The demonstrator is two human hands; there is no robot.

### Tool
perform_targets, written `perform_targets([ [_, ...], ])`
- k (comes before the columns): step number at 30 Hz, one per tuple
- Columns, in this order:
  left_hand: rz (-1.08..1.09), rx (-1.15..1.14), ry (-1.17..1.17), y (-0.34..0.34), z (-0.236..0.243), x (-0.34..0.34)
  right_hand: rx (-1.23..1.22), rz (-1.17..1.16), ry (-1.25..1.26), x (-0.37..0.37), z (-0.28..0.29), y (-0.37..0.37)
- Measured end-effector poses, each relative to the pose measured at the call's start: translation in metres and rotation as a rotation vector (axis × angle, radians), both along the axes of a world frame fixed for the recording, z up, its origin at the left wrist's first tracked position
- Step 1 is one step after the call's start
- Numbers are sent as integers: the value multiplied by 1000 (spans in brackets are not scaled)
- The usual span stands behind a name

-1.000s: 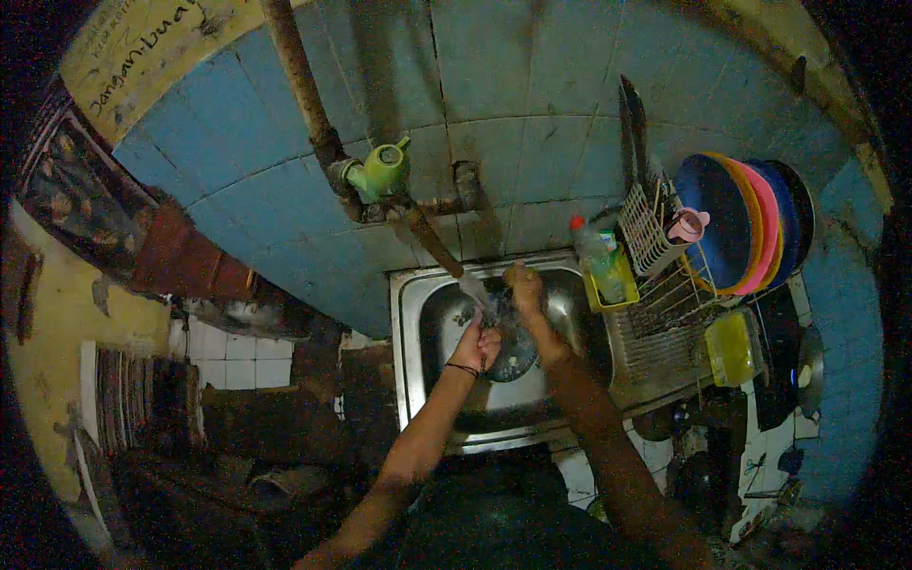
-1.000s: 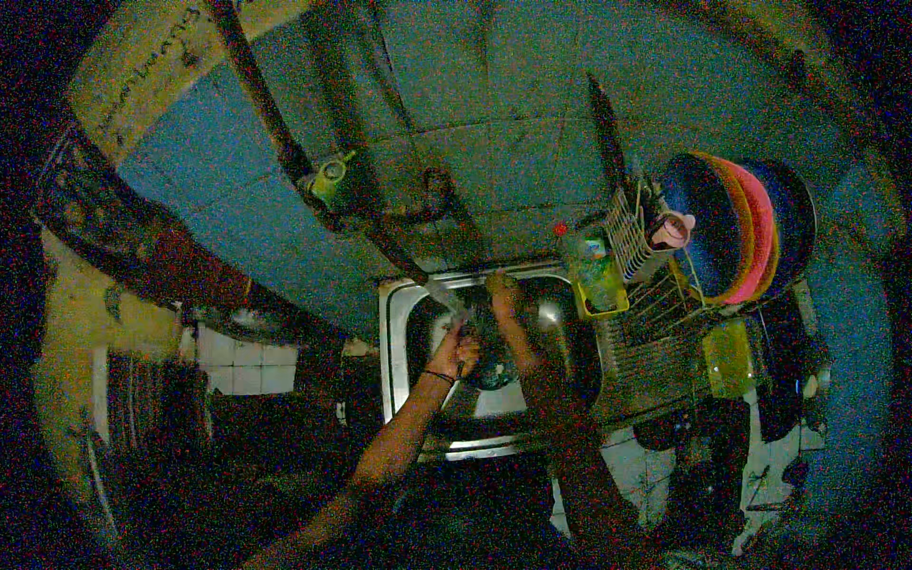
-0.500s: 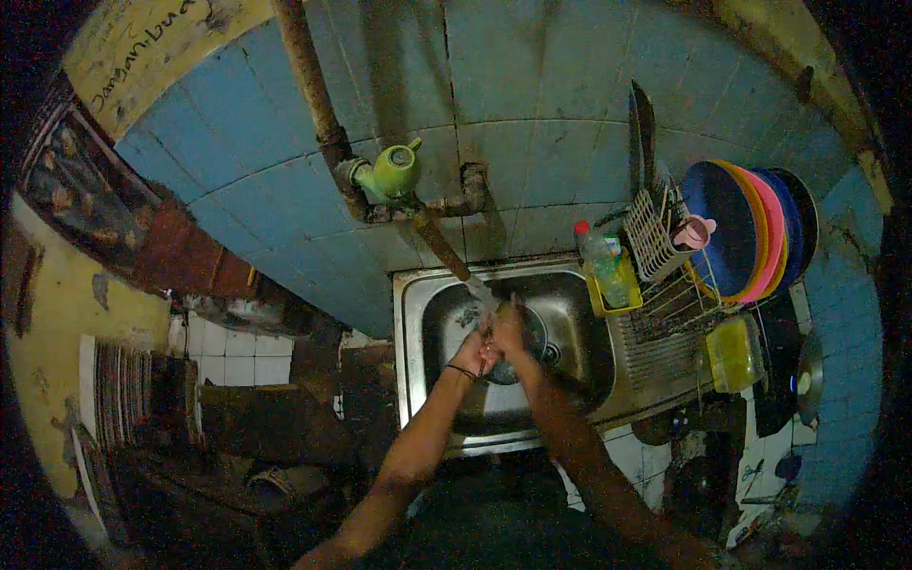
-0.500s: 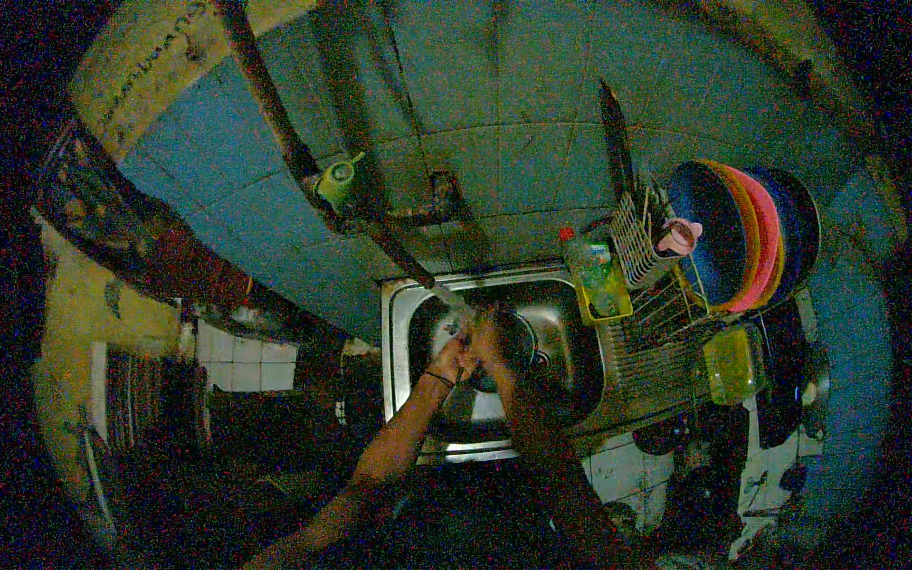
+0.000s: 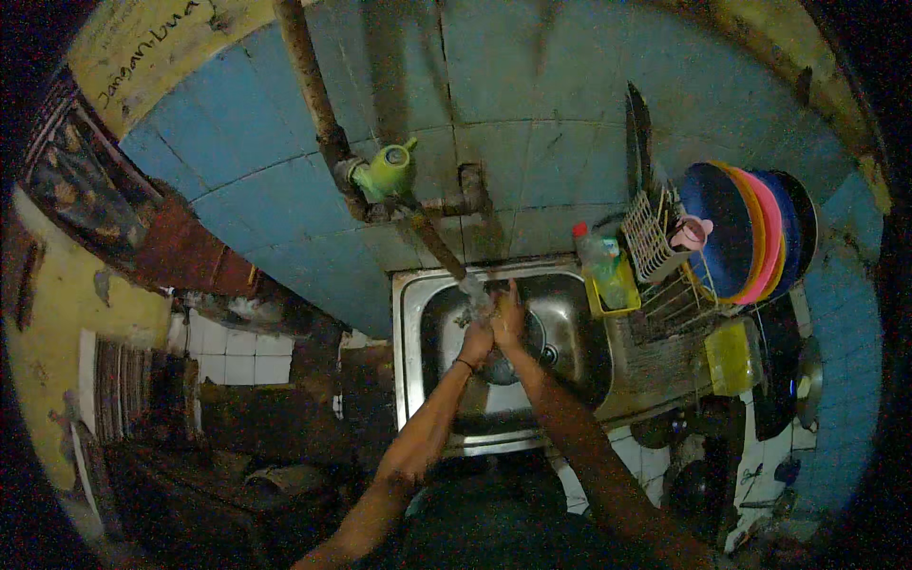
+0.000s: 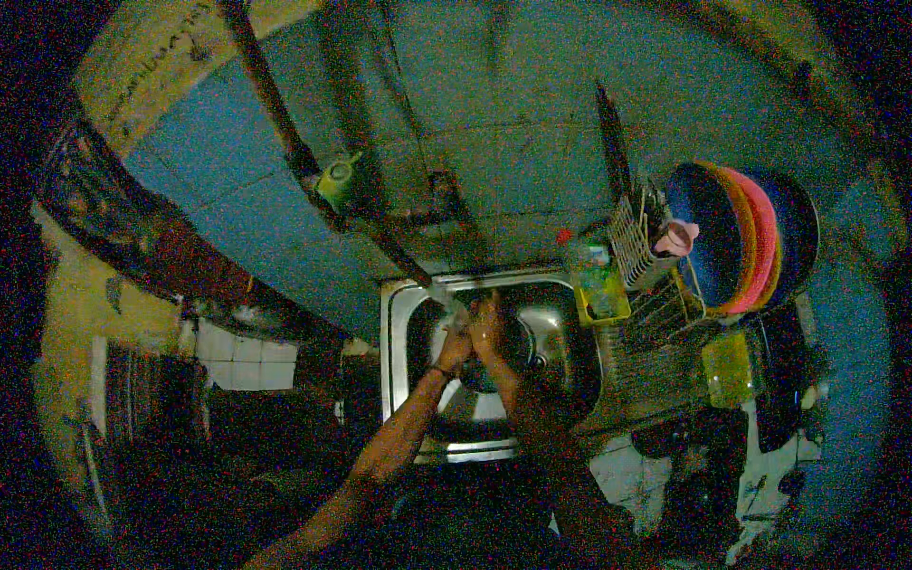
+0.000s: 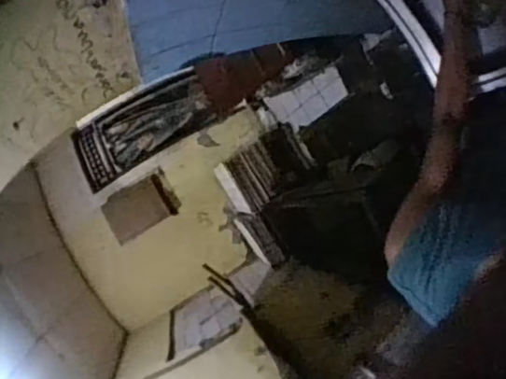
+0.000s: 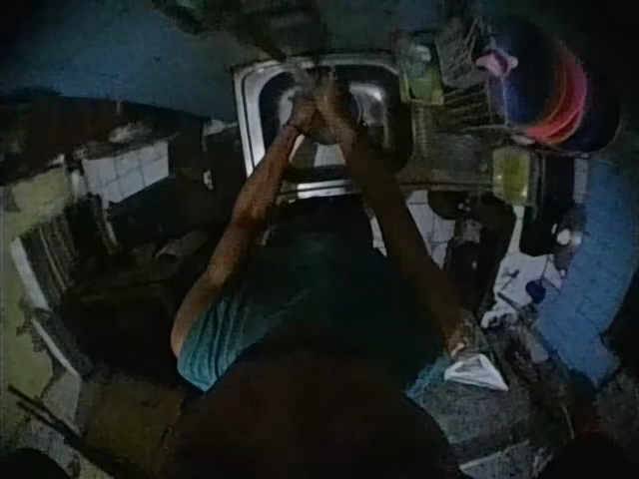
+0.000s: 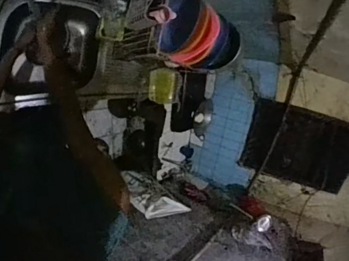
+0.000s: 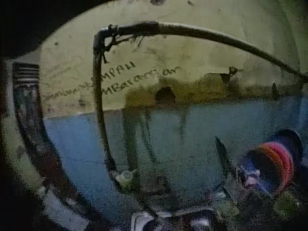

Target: The person holds a conical piece of dough, washes their hands under a running faucet, and then places the dough into a wok with oil to fry it.

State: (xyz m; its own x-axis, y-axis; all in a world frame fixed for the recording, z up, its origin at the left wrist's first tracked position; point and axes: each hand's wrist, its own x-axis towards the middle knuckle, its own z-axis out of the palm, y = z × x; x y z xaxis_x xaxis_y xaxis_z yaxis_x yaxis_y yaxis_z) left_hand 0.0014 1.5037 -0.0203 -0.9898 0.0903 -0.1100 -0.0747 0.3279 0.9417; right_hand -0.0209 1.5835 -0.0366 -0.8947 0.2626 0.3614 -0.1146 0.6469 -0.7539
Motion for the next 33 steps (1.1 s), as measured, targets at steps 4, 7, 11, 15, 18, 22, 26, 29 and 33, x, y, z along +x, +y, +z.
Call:
perform_targets([
  [4, 11, -153, 306, -11, 15, 11, 350, -212, 50, -17, 8, -3],
  [7, -109, -235, 180, -4, 15, 18, 143, -181, 153, -57, -52, 39],
  [11, -114, -556, 239, -23, -14, 15, -916, -43, -49, -50, -19, 44],
  [15, -222, -722, 226, -18, 6, 17, -121, 124, 270, -14, 0, 26],
  [18, -271, -691, 267, -15, 27, 22, 231, 18, 167, 0, 17, 13],
  [22, -244, -810, 190, -22, 9, 24, -248, 11, -81, -20, -3, 9],
  [26, 1, -697, 206, -5, 35, 35, -160, -173, -134, -42, -31, 27],
  [29, 57, -606, 213, -6, 32, 33, -277, -290, -175, -46, -32, 21],
  [33, -285, 454, -454, -28, 11, 26, -1176, -184, -355, -13, 27, 8],
])
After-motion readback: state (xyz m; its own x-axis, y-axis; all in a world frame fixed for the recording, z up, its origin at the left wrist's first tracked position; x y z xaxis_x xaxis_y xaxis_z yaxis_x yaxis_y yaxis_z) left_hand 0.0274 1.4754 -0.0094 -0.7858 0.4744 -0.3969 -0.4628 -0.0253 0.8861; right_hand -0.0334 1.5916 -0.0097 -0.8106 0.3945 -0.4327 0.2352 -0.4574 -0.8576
